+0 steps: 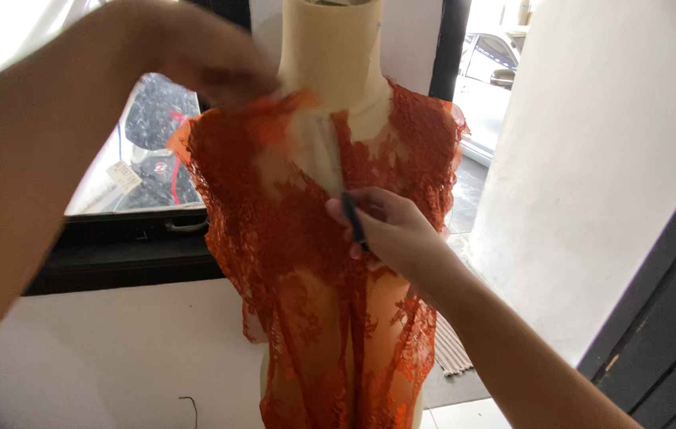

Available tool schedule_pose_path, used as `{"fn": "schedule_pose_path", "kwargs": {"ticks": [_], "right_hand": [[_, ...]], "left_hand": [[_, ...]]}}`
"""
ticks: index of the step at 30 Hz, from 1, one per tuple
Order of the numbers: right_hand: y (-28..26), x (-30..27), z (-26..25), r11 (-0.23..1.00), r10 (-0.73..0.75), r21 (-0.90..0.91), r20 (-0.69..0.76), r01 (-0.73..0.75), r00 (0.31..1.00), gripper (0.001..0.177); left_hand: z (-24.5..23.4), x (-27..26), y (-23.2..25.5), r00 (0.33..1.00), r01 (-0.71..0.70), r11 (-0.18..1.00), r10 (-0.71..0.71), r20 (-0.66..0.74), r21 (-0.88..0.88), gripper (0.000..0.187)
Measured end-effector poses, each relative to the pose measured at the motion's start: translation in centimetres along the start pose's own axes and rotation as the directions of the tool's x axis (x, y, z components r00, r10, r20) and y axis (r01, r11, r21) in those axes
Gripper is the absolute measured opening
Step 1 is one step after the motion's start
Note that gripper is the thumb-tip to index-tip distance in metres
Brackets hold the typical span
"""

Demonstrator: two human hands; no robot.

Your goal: The person drapes an orange lace fabric over a dressmaker's mannequin, smooths it, trims the neckline with scissors, measures the neckline with a tape measure, and then removes the fabric. The person also briefly handles a white lace fabric.

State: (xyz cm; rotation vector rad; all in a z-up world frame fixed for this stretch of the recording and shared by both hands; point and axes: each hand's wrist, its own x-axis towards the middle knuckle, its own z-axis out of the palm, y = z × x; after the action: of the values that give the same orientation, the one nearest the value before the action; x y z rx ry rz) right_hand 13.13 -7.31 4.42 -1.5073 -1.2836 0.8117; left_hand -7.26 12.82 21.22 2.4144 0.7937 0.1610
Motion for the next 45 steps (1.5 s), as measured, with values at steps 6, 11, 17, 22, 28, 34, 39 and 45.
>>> {"fn": "schedule_pose_path", "kwargs": {"ticks": [6, 11, 17, 22, 28, 34, 39, 45], "right_hand": [[2.0, -2.1, -2.1, 0.980, -0.015, 0.197, -0.061, 0.027, 0.998, 0.046], [3.0, -3.1, -2.2, 0.943, -0.065, 0.326, -0.016, 0.066, 0.998, 0.049], [4.7, -5.8, -0.3, 0.840, -0.076, 0.541, 0.206, -0.049, 0.976, 0.058], [5.5, -6.4, 1.5, 0.805, -0.007, 0.572, 0.276, -0.158, 0.961, 0.059], [5.2, -6.1, 3.7, 0.715, -0.038, 0.681, 0.263, -0.157, 0.964, 0.055], [4.3, -5.2, 6.4, 0.633, 0.020, 0.765, 0.132, -0.115, 0.991, 0.056], [3.6, -4.5, 8.2, 0.612, 0.103, 0.787, 0.018, -0.078, 0.994, 0.053], [3.3, -4.0, 9.7, 0.577, 0.122, 0.816, -0.041, -0.037, 0.992, 0.055]], "left_hand": [[4.2, -3.5, -1.9, 0.652, 0.413, 0.767, -0.625, 0.428, 0.491, 0.054], [7.4, -3.2, -0.2, 0.872, 0.419, 0.840, -0.479, 0.107, 0.344, 0.047], [11.9, 1.1, 1.4, 0.939, 0.209, 0.978, -0.201, -0.278, -0.003, 0.050], [13.2, 2.7, 2.6, 0.904, 0.233, 0.954, -0.283, -0.320, -0.187, 0.047], [13.4, 3.6, 2.5, 0.917, 0.138, 0.987, -0.159, -0.365, -0.084, 0.030], [12.0, 4.3, 1.6, 0.924, 0.271, 0.934, -0.320, -0.209, -0.232, 0.047], [12.1, 4.2, 1.5, 0.977, 0.087, 0.996, -0.087, -0.193, -0.013, 0.038], [12.2, 3.6, 0.9, 0.969, 0.132, 0.977, -0.163, -0.187, -0.167, 0.027]]}}
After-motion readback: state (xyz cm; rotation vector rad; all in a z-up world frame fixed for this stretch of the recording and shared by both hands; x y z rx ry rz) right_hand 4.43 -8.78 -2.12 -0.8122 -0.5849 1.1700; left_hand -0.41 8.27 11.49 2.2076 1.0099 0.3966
